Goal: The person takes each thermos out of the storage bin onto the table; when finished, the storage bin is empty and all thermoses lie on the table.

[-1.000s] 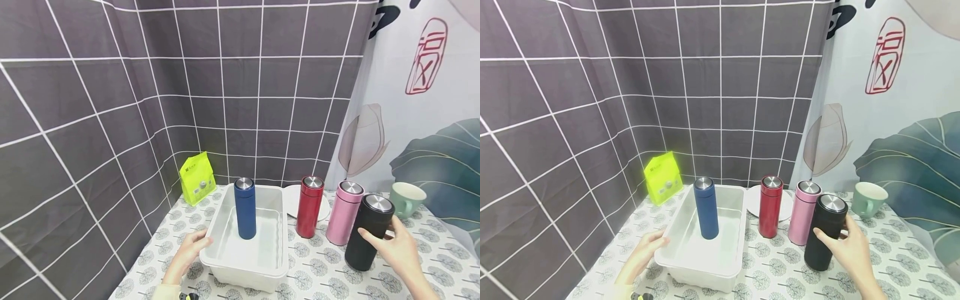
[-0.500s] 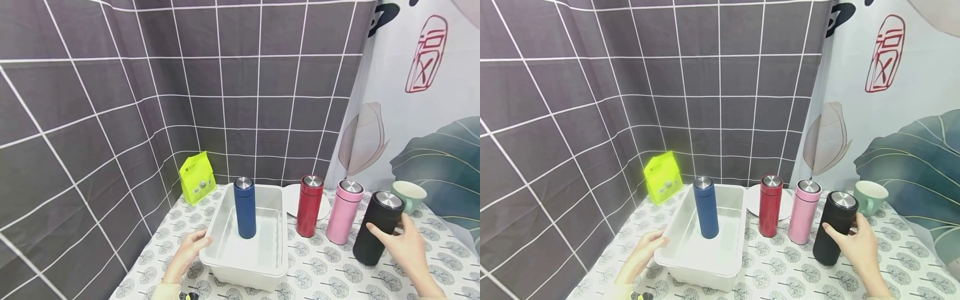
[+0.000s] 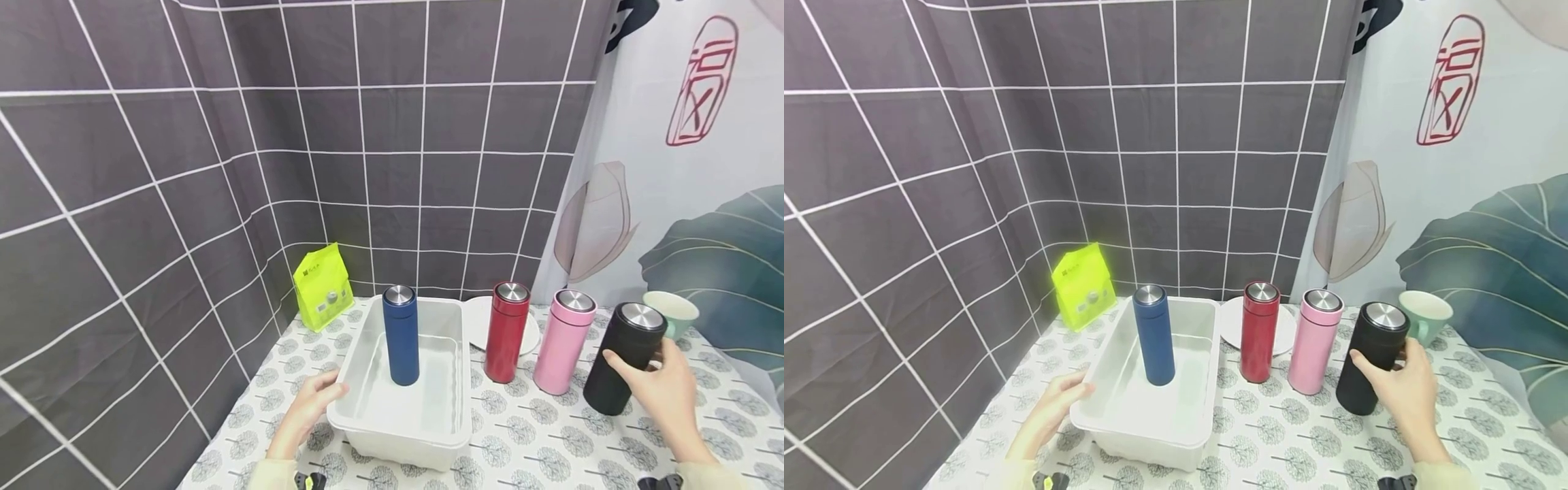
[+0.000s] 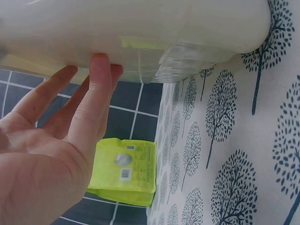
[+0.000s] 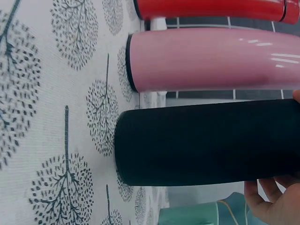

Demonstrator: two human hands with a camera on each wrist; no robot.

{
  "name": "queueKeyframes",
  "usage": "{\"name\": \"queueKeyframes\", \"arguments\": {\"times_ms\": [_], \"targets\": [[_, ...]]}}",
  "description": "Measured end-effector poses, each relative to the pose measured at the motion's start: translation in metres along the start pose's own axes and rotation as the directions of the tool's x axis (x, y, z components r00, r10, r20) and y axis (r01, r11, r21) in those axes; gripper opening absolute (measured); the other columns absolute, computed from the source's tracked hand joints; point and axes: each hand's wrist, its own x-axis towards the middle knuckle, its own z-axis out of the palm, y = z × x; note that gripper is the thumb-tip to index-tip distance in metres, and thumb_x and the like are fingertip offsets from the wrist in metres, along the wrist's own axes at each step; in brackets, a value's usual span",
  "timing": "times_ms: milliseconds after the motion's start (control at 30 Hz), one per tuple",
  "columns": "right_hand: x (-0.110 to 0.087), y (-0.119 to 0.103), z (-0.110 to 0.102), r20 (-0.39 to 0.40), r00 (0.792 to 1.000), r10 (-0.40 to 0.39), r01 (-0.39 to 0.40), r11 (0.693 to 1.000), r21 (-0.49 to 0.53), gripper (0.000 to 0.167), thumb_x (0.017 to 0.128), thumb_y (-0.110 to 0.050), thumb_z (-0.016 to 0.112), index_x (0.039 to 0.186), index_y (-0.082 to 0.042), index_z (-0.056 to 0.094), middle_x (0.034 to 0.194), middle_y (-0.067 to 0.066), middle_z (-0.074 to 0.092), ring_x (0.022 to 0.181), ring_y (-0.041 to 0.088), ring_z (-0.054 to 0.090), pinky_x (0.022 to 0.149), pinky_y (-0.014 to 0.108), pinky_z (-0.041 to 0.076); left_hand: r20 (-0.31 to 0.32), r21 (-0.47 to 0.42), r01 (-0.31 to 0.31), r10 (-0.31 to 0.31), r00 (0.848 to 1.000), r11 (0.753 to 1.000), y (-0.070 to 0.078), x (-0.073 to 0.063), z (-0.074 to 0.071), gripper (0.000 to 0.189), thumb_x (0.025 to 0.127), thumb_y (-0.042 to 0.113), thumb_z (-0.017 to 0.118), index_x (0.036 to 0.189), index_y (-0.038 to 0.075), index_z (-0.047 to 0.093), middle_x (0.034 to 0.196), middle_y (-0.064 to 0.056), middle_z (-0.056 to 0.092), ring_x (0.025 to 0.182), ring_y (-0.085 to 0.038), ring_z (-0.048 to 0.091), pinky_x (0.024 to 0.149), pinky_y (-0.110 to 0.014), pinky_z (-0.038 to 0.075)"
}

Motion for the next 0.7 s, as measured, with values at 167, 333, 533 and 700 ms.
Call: {"name": "queueKeyframes", "arguments": {"times_ms": [167,333,533,700], "targets": [[0.0052,0.0038,-0.0012,0.001,0.998,0.059,-0.059,0.998,0.025,0.073,0.080,-0.035,0.077,0.133,0.004,0.044,0.127,0.030,0.052,0.109,0.044,0.050,0.073,0.041,0.038,0.014,0.003,-0.014,0.014,1.000,1.000,0.0012,0.0028,0.0012,0.052,0.090,0.018,0.058,0.135,-0.007,0.052,0.131,-0.028,0.058,0.108,-0.034,0.066,0.090,-0.036,0.056],[0.0074,0.0080,-0.0047,0.002,0.997,0.077,-0.077,0.996,0.036,0.074,0.081,-0.035,0.076,0.134,0.005,0.042,0.129,0.032,0.049,0.112,0.047,0.047,0.080,0.053,0.038,0.016,0.007,-0.026,0.025,1.000,1.000,0.0026,0.0050,0.0021,0.051,0.089,0.017,0.058,0.134,-0.007,0.053,0.131,-0.029,0.058,0.108,-0.034,0.066,0.090,-0.034,0.056],[0.0087,0.0049,-0.0038,0.020,1.000,0.018,-0.018,1.000,-0.017,0.076,0.083,-0.038,0.073,0.133,0.009,0.042,0.122,0.036,0.048,0.108,0.051,0.049,0.080,0.061,0.037,0.000,0.003,-0.033,0.033,0.999,0.999,0.0035,0.0037,0.0004,0.053,0.089,0.015,0.058,0.136,-0.008,0.050,0.135,-0.030,0.054,0.110,-0.037,0.065,0.088,-0.034,0.057],[0.0057,-0.0004,-0.0012,0.032,0.999,0.004,-0.002,0.996,-0.089,0.076,0.084,-0.038,0.071,0.129,0.015,0.041,0.115,0.037,0.048,0.102,0.051,0.049,0.076,0.061,0.039,-0.015,-0.013,-0.013,0.012,1.000,1.000,0.0018,-0.0008,0.0001,0.054,0.090,0.016,0.058,0.137,-0.009,0.048,0.135,-0.029,0.054,0.112,-0.035,0.064,0.089,-0.034,0.057]]}}
